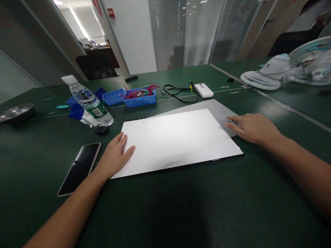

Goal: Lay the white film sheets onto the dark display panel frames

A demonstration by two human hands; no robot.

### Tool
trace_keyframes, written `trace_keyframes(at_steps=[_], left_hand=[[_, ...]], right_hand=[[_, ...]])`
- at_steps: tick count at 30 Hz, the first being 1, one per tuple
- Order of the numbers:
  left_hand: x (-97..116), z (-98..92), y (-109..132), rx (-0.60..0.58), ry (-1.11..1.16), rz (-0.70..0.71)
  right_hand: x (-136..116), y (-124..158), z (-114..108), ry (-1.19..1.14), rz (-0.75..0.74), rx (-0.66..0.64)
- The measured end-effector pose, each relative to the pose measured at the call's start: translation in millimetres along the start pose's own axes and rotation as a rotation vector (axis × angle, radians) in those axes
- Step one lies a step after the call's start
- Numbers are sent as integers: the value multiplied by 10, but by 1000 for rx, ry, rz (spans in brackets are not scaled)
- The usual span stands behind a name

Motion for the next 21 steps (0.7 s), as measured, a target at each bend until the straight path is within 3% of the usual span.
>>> trace_keyframes(at_steps=[4,8,14,21], left_hand=[[12,-17,8,19,40,-3],[21,-34,11,31,55,-6],[3,-30,14,25,62,-24],[-1,-28,13,9,54,-47]], right_hand=[[-19,-2,-113,-30,83,59],[79,-25,-13,-168,120,157],[153,-26,267,-369,117,29],[92,8,86,-211,145,25]])
Point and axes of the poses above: each hand's wrist, its own y-axis away from the middle knuckle, its own z-axis out of the palm, x = y × z, the point moved 9 cm from there along -y, towards the middle knuckle, and after that the axes turned 12 degrees about x, right-handed, at the moved point
